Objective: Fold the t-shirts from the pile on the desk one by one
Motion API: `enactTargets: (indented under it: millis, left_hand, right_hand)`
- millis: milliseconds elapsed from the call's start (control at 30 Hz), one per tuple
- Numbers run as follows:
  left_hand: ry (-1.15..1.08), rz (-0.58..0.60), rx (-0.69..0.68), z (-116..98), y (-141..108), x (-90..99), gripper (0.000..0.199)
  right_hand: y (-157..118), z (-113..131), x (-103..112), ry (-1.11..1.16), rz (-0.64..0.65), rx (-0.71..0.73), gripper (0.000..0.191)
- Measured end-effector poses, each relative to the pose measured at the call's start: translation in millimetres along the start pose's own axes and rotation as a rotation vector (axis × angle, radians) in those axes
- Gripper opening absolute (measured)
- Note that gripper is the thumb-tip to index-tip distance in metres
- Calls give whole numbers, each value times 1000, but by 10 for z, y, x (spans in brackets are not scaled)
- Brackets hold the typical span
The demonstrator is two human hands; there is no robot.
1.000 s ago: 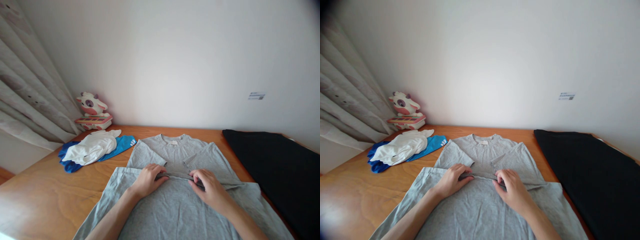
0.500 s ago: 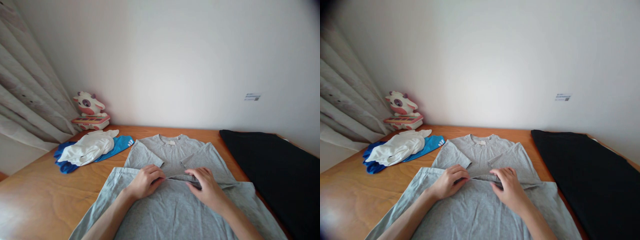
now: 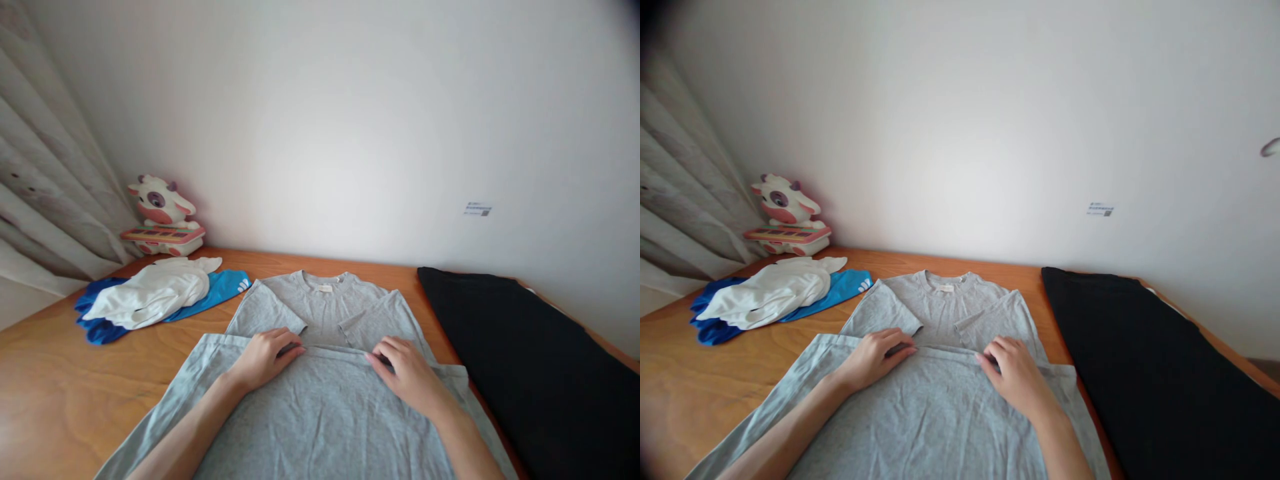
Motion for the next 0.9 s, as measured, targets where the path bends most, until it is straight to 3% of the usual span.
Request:
enactTargets:
  millis: [200,400,533,633,733,900]
  left_hand:
    - [17,37,141,194,-15,-47,26]
    - [-10,-108,219,408,-89,120,33]
    - [-9,32,233,588,-155,210,37]
    - [42,122,280,777,-314,393,41]
    - [81,159,322,988,-505,622,43]
    - [109,167,383,1355,-754,835,48]
  right_hand:
    - [-138,-325,99,-29,131,-115,28]
    - [-436,-775,346,23,196,-170,19]
    - [-549,-978,353,128,196,-211,36]
    - [-611,-1124,350,122,164,-276,41]
    - [-613,-1091,407,48,91,-263,32]
    - [-418,-712,319,0,96,-131,33]
Point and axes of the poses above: each hand's wrist, its own y-axis towards the middle knuckle, its own x-axis out of the back of the hand, z = x × y, the point moved 10 cm from there along y, towards the middle knuckle, and after that the axes turned 5 degrees about z, right-handed, at the moved point
